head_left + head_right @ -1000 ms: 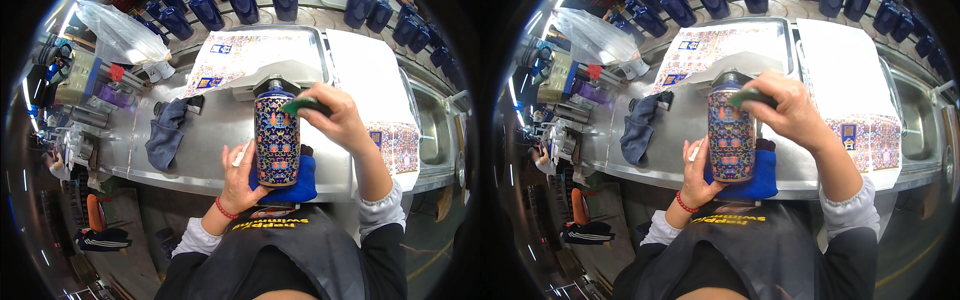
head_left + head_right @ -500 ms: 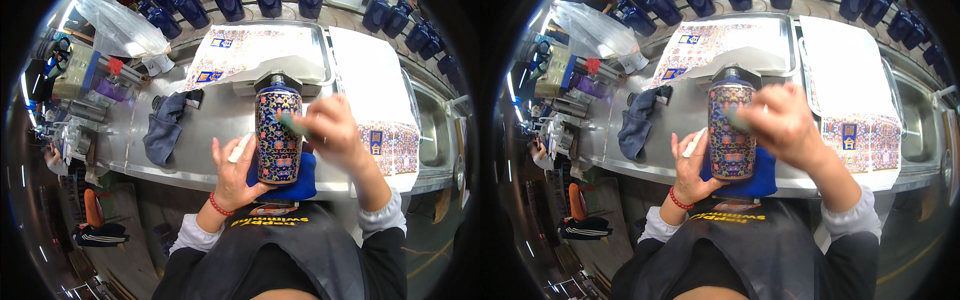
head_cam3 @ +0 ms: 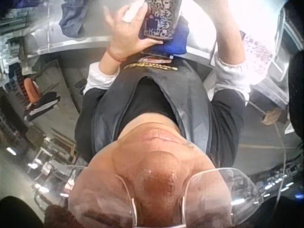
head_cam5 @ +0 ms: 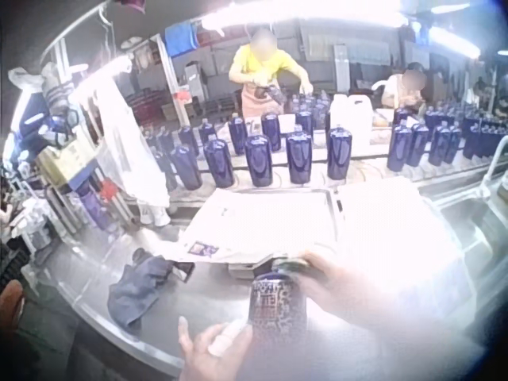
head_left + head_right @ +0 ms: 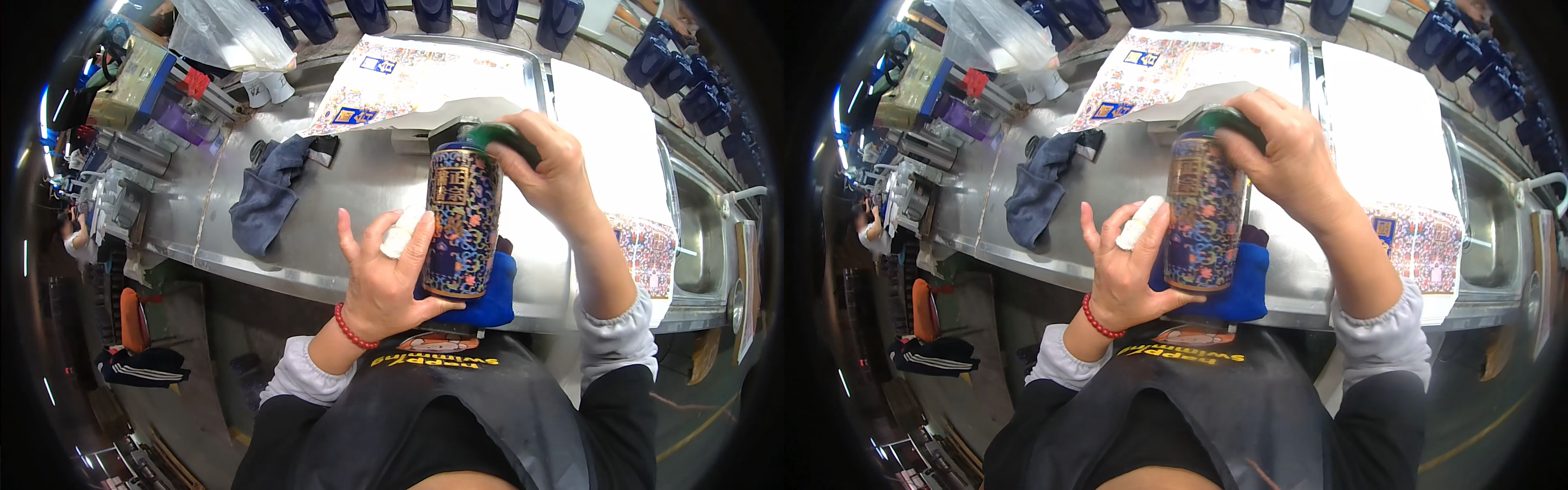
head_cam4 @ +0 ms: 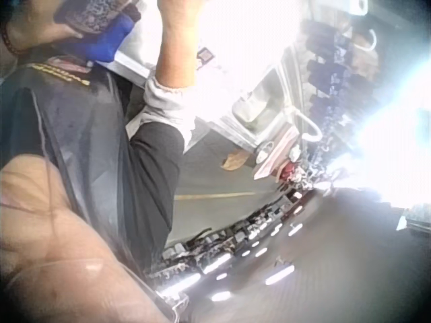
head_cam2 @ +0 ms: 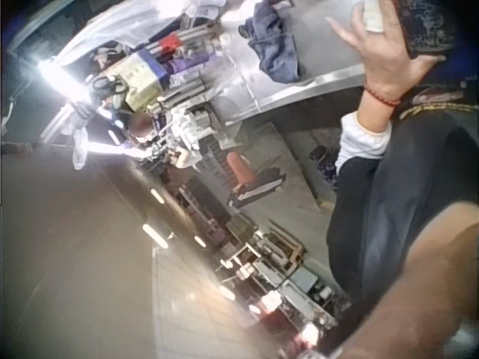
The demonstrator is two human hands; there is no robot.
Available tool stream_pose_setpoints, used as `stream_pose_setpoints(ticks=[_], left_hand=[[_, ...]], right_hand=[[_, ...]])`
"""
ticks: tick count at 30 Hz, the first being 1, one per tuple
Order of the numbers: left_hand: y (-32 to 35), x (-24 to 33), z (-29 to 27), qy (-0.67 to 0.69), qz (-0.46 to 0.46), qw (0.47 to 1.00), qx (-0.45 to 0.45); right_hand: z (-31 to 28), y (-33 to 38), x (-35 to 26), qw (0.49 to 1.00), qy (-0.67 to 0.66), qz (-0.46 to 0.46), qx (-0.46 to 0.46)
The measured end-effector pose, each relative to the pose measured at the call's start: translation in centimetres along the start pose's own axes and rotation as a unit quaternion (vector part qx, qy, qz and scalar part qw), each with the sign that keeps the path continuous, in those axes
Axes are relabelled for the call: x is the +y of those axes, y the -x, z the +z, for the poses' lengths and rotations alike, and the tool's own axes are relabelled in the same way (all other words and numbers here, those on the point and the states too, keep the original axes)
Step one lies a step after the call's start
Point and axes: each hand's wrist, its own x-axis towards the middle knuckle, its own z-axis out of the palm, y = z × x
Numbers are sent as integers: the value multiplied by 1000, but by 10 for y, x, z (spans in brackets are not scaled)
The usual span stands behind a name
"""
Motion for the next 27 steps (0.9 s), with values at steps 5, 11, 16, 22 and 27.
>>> stream_pose_setpoints(ticks=[5, 11, 16, 22, 27], left_hand=[[-7, -1, 16, 34, -25, 999, 27], [1, -10, 17, 41, -25, 999, -24], [0, -9, 24, 71, -31, 997, 4], [2, -13, 25, 51, -23, 998, -10], [1, -6, 18, 51, -14, 999, 9]], right_hand=[[-10, 27, -26, 918, 141, -133, -347], [4, 30, 8, 921, 276, -273, 9], [1, 69, 9, 968, -3, -177, -177], [11, 101, 16, 940, 43, -288, -177], [4, 120, 30, 973, 183, -140, 2]])
